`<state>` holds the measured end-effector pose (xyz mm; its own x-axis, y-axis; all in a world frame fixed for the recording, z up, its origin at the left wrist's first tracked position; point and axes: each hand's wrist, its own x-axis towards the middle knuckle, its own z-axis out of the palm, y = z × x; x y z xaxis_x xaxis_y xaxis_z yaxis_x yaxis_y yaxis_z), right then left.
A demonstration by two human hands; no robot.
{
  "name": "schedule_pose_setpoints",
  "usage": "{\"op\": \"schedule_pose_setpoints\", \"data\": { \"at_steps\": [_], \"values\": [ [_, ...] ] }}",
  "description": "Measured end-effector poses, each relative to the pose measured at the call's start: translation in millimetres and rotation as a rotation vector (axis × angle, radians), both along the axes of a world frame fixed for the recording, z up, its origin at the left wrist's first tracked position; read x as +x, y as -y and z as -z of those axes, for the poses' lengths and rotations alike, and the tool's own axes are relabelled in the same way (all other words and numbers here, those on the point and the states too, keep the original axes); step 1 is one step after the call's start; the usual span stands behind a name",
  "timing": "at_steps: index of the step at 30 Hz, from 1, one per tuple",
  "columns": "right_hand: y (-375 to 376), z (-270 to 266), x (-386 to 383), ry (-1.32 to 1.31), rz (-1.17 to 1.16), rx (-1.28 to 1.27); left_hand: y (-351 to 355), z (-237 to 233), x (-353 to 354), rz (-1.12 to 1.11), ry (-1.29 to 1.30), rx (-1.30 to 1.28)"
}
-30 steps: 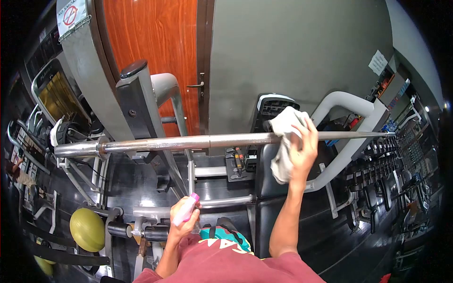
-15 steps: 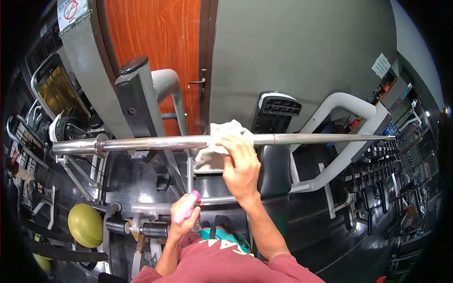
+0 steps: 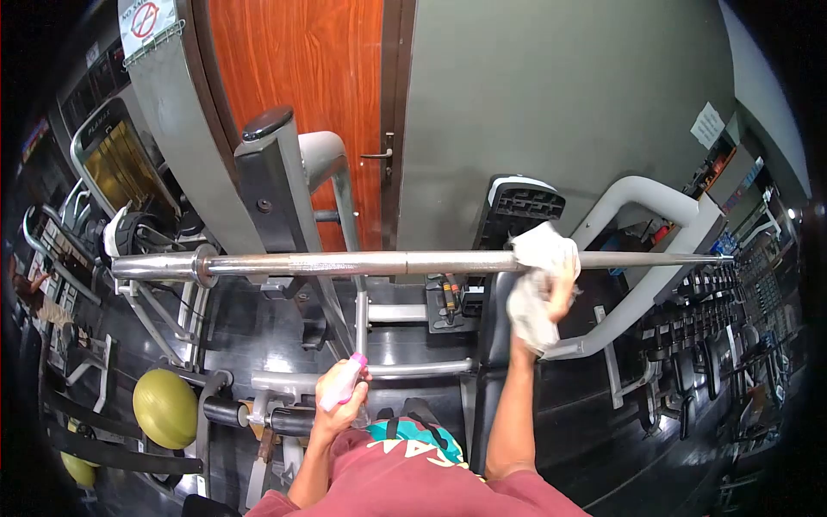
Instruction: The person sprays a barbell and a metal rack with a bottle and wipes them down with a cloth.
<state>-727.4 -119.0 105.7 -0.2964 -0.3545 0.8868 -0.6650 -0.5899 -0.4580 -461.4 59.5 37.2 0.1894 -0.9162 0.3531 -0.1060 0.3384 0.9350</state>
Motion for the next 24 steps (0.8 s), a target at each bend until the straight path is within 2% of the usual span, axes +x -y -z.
{"op": "schedule_pose_setpoints", "data": {
  "at_steps": [1, 3, 6, 7, 9, 10, 11, 13, 14, 16, 17, 19, 21, 22, 24],
  "values": [
    [1, 6, 6, -0.211, 0.237, 0.053, 0, -1, 1, 0.002, 0.009, 0.0],
    [5, 20, 24, -0.108, 0.216, 0.029, 1, -2, 4, -0.004, 0.044, -0.025],
    [0, 27, 51, 0.415, 0.073, -0.038, -5, 5, 7, -0.018, 0.052, -0.009],
    [-2, 26, 57, 0.476, 0.072, -0.027, -5, 6, 8, -0.018, 0.033, 0.02],
    [-11, 25, 75, 0.81, -0.152, -0.004, -6, 0, 7, -0.032, 0.062, -0.013],
    [-19, 25, 80, 0.864, -0.301, 0.019, -7, -2, 7, -0.039, 0.093, -0.043],
    [-29, 22, 85, 1.035, -0.488, 0.052, -7, -2, 7, -0.039, 0.094, -0.043],
    [-49, 7, 93, 1.16, -0.58, 0.168, -9, -1, 7, -0.044, 0.096, -0.039],
    [-57, 9, 94, 1.199, -0.704, 0.192, -9, 2, 7, -0.038, 0.097, -0.039],
    [-77, 9, 94, 1.346, -0.842, 0.367, -8, 10, 8, 0.024, -0.126, 0.077],
    [-87, 9, 95, 1.429, -0.955, 0.439, -7, 7, 7, 0.026, -0.123, 0.079],
    [-93, 20, 90, 1.42, -0.99, 0.481, 1, -6, 3, 0.024, -0.191, 0.098],
    [-98, 10, 78, 1.604, -1.407, 0.582, 7, -21, 1, 0.031, -0.186, 0.062],
    [-100, 12, 69, 1.596, -1.482, 0.553, 8, -27, -1, 0.024, -0.239, 0.035],
    [-100, 3, 60, 1.425, -1.628, 0.338, 13, -42, -2, -0.026, -0.265, 0.038]
  ]
}}
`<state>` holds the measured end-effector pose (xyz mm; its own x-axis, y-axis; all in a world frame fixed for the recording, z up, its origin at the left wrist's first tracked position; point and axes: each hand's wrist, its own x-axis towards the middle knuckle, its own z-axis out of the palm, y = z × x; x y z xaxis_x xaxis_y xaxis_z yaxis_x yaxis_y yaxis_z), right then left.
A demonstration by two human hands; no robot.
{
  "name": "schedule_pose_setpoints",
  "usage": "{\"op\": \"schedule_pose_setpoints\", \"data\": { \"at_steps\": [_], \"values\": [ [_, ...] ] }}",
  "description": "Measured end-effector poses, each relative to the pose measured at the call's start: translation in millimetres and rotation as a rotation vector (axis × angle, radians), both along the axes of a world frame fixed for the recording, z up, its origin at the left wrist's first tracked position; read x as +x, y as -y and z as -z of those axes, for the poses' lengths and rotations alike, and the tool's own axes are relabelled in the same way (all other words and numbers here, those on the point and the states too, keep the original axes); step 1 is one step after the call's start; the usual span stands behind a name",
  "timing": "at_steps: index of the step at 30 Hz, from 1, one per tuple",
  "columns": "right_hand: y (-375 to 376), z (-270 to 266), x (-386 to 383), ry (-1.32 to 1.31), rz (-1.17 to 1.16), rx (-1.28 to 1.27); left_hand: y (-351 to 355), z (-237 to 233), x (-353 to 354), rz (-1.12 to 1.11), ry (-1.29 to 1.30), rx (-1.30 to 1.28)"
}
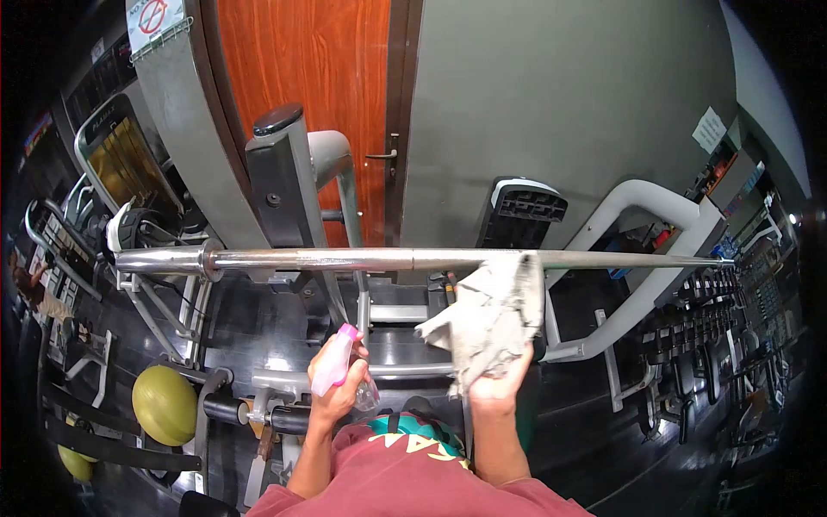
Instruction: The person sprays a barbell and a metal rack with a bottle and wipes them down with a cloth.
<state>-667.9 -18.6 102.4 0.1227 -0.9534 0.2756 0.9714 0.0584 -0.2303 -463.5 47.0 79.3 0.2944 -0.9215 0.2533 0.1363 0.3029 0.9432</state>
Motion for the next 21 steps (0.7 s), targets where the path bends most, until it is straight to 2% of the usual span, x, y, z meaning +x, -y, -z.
{"op": "schedule_pose_setpoints", "data": {
  "at_steps": [1, 3, 4, 5, 8, 9, 11, 12, 14, 15, 17, 19, 21],
  "values": [
    [-1, -4, -5, 0.044, 0.025, -0.117, 3, -7, 3, -0.006, 0.001, -0.002],
    [8, -29, -14, -0.13, 0.189, -0.346, 10, -20, 12, -0.027, 0.332, -0.148],
    [7, -38, -17, -0.371, 0.405, -0.239, 12, -30, 15, -0.082, 0.46, -0.2],
    [8, -42, -21, -0.616, 0.617, -0.124, 13, -37, 18, -0.086, 0.46, -0.19],
    [44, -53, -46, -0.826, 0.666, -0.237, 19, -57, 28, -0.119, 0.699, -0.343],
    [64, -64, -50, -0.164, 0.119, -0.289, 21, -62, 27, -0.124, 0.698, -0.347],
    [92, -77, -61, -0.031, -0.132, -0.09, 25, -71, 23, -0.145, 0.394, -0.312],
    [103, -90, -55, -0.032, -0.141, -0.09, 24, -75, 21, -0.118, 0.243, -0.259],
    [122, -119, -40, -0.493, -0.154, -0.1, 28, -82, 17, -0.142, 0.166, -0.223],
    [134, -121, -40, -0.491, -0.162, -0.1, 31, -84, 16, -0.154, 0.086, -0.183],
    [157, -120, -41, -0.482, -0.24, 0.102, 35, -89, 15, -0.272, 0.074, -0.097],
    [173, -131, -34, -0.486, -0.301, 0.124, 39, -103, 14, -0.325, 0.015, -0.053],
    [183, -142, -31, -0.557, -0.363, 0.097, 40, -114, 16, -0.355, 0.111, -0.024]
  ]
}}
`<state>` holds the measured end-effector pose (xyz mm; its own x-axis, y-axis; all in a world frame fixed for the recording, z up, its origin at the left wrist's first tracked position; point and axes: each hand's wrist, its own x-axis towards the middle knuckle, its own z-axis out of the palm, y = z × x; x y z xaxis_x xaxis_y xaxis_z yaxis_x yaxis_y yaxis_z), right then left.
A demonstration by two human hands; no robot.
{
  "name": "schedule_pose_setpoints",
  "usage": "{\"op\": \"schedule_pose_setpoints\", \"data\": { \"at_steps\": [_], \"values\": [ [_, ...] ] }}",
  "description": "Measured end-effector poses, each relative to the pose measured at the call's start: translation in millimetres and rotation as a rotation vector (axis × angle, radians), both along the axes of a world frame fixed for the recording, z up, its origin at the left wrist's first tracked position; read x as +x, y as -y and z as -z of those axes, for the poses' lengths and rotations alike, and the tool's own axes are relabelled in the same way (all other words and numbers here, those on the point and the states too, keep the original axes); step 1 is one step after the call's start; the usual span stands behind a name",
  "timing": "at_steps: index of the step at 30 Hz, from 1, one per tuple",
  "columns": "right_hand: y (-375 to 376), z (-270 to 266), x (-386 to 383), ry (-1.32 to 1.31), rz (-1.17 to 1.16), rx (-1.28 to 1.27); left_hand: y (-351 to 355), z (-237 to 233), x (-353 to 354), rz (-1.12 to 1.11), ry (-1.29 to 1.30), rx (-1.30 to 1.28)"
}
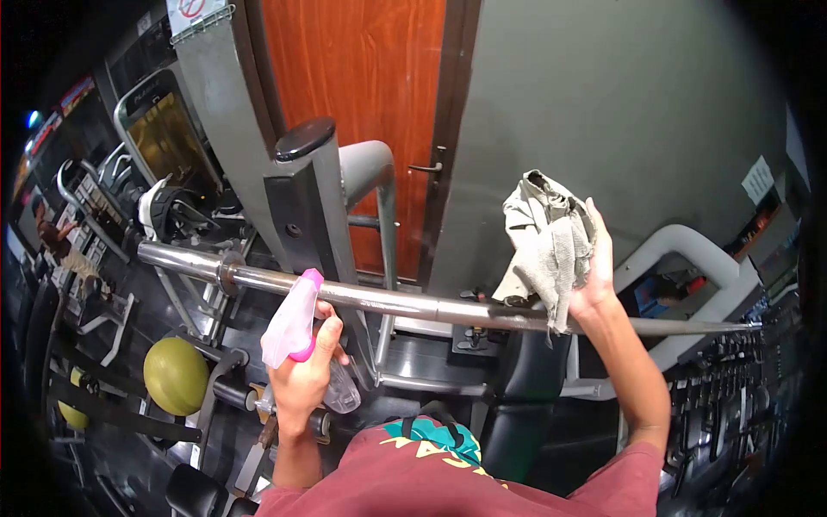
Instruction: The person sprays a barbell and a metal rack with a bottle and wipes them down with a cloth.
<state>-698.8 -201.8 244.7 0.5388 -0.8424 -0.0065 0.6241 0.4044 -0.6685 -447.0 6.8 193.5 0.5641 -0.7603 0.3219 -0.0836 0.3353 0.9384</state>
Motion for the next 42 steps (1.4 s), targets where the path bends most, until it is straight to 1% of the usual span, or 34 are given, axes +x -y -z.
{"op": "schedule_pose_setpoints", "data": {
  "at_steps": [1, 3, 6, 8, 9, 10, 13, 14, 16, 20, 21, 22, 24, 26, 28, 29, 30, 32, 33, 37, 40, 42],
  "values": [
    [4, -7, 3, -0.104, 0.049, -0.006, 0, -5, 0, -0.015, 0.075, 0.046],
    [18, -11, 6, -0.151, 0.044, -0.069, 2, -17, 1, -0.025, 0.062, 0.018],
    [35, -18, 17, -0.205, 0.036, -0.092, 11, -36, 0, -0.06, 0.029, -0.108],
    [48, -18, 20, -0.236, -0.014, -0.119, 20, -57, -3, -0.026, 0.034, -0.184],
    [55, -16, 20, -0.251, -0.043, -0.114, 28, -64, -4, -0.065, 0.076, -0.192],
    [59, -17, 23, -0.246, -0.055, -0.117, 37, -72, -4, -0.054, 0.091, -0.226],
    [71, -17, 36, -0.297, -0.088, -0.148, 75, -76, 0, -0.127, 0.086, -0.402],
    [73, -19, 38, -0.31, -0.11, -0.128, 88, -75, 1, -0.161, 0.15, -0.451],
    [79, -21, 42, -0.329, -0.124, -0.138, 104, -72, -5, -0.242, 0.18, -0.4],
    [99, -10, 48, -0.353, -0.1, -0.11, 124, -42, -6, -0.338, 0.247, -0.258],
    [105, -7, 49, -0.351, -0.108, -0.112, 130, -41, -7, -0.38, 0.33, -0.209],
    [111, -2, 50, -0.357, -0.11, -0.111, 133, -42, -9, -0.381, 0.312, -0.156],
    [124, 5, 52, -0.365, -0.121, -0.11, 140, -34, -2, -0.354, 0.362, -0.046],
    [132, 10, 53, -0.339, -0.159, -0.1, 148, -26, 1, -0.357, 0.404, -0.023],
    [141, 9, 53, -0.319, -0.192, -0.08, 156, -21, 3, -0.399, 0.536, 0.061],
    [146, 11, 53, -0.321, -0.196, -0.067, 157, -19, 3, -0.424, 0.545, 0.14],
    [152, 14, 54, -0.321, -0.199, -0.053, 157, -17, 2, -0.429, 0.547, 0.144],
    [154, 19, 55, -0.317, -0.206, -0.048, 148, -15, 0, -0.507, 0.579, 0.241],
    [157, 22, 56, -0.317, -0.21, -0.042, 145, -17, -2, -0.527, 0.585, 0.326],
    [169, 30, 60, -0.325, -0.211, 0.025, 144, -20, -8, -0.579, 0.578, 0.381],
    [168, 31, 64, -0.315, -0.186, 0.023, 140, -19, -9, -0.567, 0.569, 0.41],
    [167, 30, 66, -0.315, -0.183, 0.025, 139, -16, -7, -0.547, 0.587, 0.38]
  ]
}}
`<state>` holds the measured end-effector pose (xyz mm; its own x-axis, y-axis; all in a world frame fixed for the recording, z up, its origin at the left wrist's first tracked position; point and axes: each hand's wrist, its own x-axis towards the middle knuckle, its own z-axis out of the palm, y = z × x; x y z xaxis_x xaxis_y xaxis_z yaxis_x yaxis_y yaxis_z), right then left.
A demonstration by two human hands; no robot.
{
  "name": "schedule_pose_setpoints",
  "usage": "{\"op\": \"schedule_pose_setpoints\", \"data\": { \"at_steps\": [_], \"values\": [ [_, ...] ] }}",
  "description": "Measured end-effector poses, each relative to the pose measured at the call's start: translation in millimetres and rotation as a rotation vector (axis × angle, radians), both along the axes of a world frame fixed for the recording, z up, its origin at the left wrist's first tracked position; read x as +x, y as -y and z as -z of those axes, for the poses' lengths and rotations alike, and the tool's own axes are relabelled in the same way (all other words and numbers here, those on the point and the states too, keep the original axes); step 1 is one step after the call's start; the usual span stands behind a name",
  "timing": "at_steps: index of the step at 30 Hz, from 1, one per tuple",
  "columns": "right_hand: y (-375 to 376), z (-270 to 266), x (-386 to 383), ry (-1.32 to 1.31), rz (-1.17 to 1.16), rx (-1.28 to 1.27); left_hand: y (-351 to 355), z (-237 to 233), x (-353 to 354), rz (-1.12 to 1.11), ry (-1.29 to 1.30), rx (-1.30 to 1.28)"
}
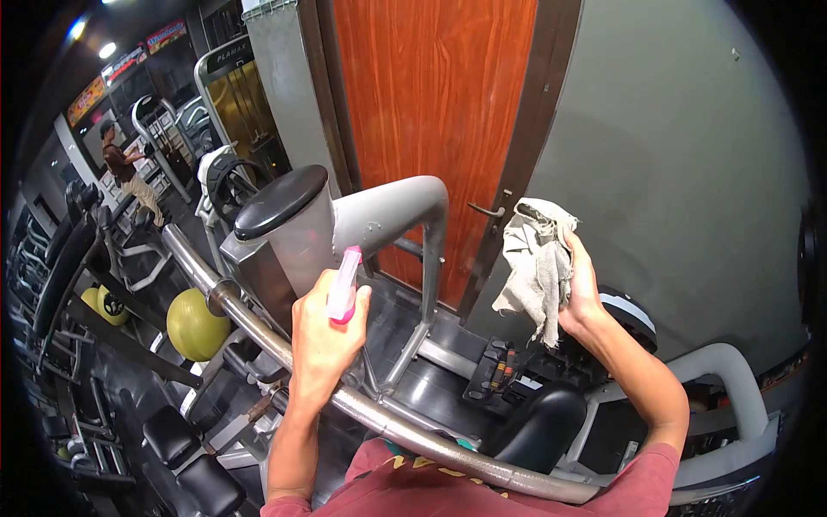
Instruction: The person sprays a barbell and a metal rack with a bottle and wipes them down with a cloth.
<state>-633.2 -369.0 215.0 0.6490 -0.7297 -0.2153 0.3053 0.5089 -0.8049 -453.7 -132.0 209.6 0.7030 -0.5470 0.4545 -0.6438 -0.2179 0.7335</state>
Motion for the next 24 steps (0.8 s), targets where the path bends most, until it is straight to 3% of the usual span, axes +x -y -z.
{"op": "schedule_pose_setpoints", "data": {
  "at_steps": [4, 14, 16, 20, 22, 24],
  "values": [
    [4, 2, 2, 0.053, -0.026, -0.013, -1, 6, 0, 0.053, -0.085, -0.091],
    [7, 1, 28, 0.121, -0.11, -0.066, -1, -2, -6, 0.121, -0.013, -0.049],
    [14, 14, 51, 0.058, -0.008, -0.166, 0, -3, -6, 0.129, -0.015, -0.07],
    [-11, 15, 112, 0.186, 0.117, -0.381, -5, 2, -5, 0.177, -0.062, -0.172],
    [-30, 12, 133, 0.069, 0.133, -0.764, -10, 2, -8, 0.199, -0.232, -0.184],
    [-45, 24, 161, 0.203, 0.133, -1.302, -13, 3, -9, 0.211, -0.228, -0.219]
  ]
}}
